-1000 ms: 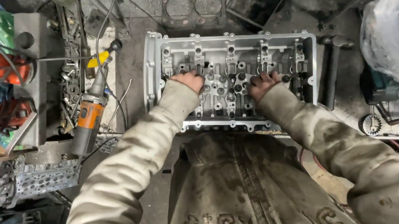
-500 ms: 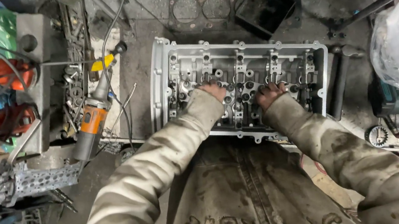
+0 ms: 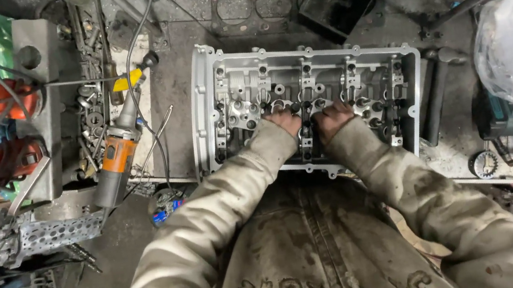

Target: The recorder inspects and cleans parts of a cylinder head, including valves and springs, in an automotive repair setting.

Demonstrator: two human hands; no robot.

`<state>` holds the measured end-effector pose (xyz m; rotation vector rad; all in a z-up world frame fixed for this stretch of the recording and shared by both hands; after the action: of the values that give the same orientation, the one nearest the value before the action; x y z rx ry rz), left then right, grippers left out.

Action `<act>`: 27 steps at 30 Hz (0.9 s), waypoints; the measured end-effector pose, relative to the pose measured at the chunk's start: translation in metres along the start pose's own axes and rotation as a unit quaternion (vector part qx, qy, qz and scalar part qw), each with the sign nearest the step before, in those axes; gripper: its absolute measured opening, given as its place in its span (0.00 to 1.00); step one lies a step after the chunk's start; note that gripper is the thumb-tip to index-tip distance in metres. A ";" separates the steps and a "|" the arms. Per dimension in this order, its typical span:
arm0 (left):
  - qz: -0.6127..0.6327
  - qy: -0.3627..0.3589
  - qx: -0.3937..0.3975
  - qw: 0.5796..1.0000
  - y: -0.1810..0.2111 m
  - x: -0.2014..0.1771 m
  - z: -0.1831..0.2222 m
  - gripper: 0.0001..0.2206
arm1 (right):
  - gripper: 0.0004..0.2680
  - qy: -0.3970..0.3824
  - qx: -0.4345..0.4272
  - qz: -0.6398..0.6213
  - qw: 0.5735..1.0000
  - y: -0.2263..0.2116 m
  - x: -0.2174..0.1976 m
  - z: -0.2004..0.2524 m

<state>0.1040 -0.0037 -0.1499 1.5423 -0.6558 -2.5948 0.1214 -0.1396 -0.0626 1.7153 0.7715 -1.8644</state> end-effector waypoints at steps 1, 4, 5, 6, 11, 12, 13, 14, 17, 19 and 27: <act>0.002 0.004 -0.004 1.000 -0.002 0.002 -0.002 0.10 | 0.07 0.000 -0.006 0.002 1.000 0.001 -0.001 -0.002; -0.037 0.073 0.019 0.996 0.005 -0.001 0.021 0.12 | 0.08 0.012 0.010 -0.072 0.997 -0.005 0.008 0.011; -0.007 0.088 0.039 0.995 0.005 -0.024 0.022 0.11 | 0.08 0.002 0.009 -0.057 0.998 0.000 0.017 0.006; 0.023 0.102 0.059 0.993 0.007 -0.047 0.023 0.10 | 0.08 -0.008 0.008 -0.042 0.999 0.006 0.026 0.000; 0.026 0.069 -0.025 0.997 0.006 -0.064 0.019 0.13 | 0.07 0.015 0.035 -0.070 0.997 0.004 0.032 0.001; -0.017 0.110 0.004 0.994 0.004 -0.063 0.013 0.14 | 0.07 -0.019 0.047 -0.057 0.997 0.004 0.028 -0.003; -0.019 0.114 0.010 0.993 0.001 -0.056 -0.001 0.14 | 0.07 -0.014 0.052 -0.052 0.997 0.006 0.030 -0.005; -0.026 0.086 0.019 0.996 -0.001 -0.047 -0.016 0.16 | 0.06 -0.033 0.064 -0.049 0.996 0.009 0.035 -0.007; -0.039 0.061 0.049 0.996 -0.006 -0.021 -0.029 0.18 | 0.06 -0.108 0.080 -0.032 0.990 0.006 0.003 -0.007; -0.045 0.063 0.066 0.995 -0.004 -0.011 -0.021 0.16 | 0.06 -0.164 0.078 -0.020 0.983 -0.008 -0.022 -0.004; -0.028 0.119 -0.014 0.992 -0.028 -0.144 0.048 0.19 | 0.09 -0.055 0.043 -0.085 0.994 -0.018 -0.047 -0.056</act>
<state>0.1400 0.0743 -0.0217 1.8464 -0.5584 -2.3898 0.1538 -0.0891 -0.0175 1.6252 0.8254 -2.1164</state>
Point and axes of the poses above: each hand's wrist, its own z-axis away from the middle knuckle, its own x-axis out of the palm, y = z × x, the point moved 5 cm from there along -z, towards the middle knuckle, and after that the axes turned 8 degrees about z, right-handed, at the moved point
